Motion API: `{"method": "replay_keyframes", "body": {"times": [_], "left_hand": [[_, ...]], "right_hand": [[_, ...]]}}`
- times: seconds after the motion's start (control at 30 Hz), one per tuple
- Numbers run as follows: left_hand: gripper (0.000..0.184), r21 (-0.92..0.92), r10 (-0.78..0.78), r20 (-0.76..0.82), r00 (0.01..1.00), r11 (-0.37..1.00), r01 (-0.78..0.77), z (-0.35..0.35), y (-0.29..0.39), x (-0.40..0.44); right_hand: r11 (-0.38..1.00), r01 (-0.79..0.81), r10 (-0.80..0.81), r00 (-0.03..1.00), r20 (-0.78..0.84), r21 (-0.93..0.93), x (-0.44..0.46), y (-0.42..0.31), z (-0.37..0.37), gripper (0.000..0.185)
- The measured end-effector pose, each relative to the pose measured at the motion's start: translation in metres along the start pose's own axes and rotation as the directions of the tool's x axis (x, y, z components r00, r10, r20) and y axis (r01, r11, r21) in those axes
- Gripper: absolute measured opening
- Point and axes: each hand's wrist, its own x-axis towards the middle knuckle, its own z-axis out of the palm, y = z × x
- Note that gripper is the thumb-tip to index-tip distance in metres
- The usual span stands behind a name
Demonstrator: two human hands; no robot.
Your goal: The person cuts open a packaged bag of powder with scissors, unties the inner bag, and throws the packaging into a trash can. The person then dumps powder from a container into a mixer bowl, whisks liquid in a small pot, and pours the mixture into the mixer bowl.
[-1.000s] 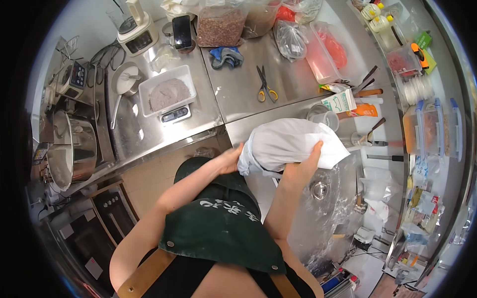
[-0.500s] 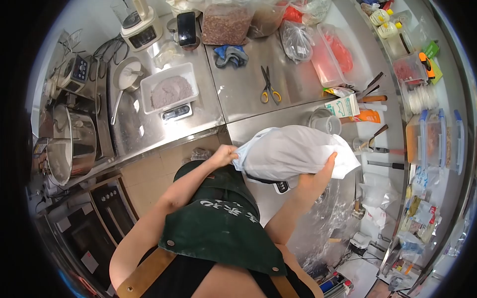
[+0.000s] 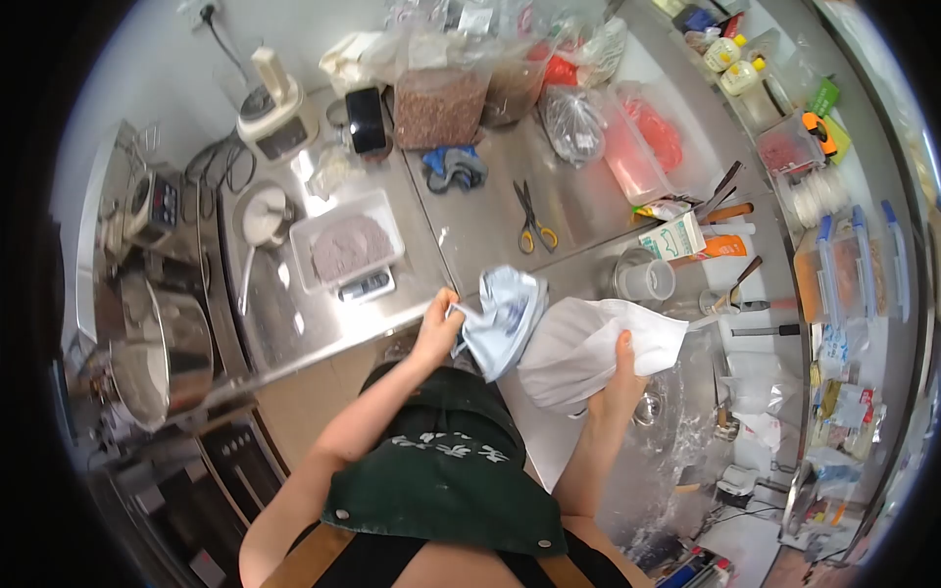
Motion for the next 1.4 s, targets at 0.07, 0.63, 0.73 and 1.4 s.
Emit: {"method": "replay_keyframes", "body": {"times": [0.07,0.63,0.73,1.4], "left_hand": [[0.021,0.009,0.007,-0.026,1.0,1.0,-0.007,0.0,-0.001,0.009],[0.042,0.266,0.117,-0.026,0.993,0.958,-0.107,-0.099,0.076,0.124],[0.036,0.331,0.008,-0.194,0.981,0.942,0.058,-0.133,0.121,0.106],[0.048,0.472,-0.1,-0.53,0.842,0.791,0.39,-0.135,0.138,0.155]], "right_hand": [[1.0,0.011,-0.011,1.0,-0.027,0.003,0.005,0.005,0.013,0.043],[0.951,-0.074,0.028,0.987,0.155,0.299,0.253,0.002,0.223,0.04],[0.914,-0.079,-0.004,0.979,0.204,0.398,0.341,-0.001,0.276,0.039],[0.882,0.159,-0.347,0.855,-0.385,-0.444,0.804,0.097,0.331,0.052]]}}
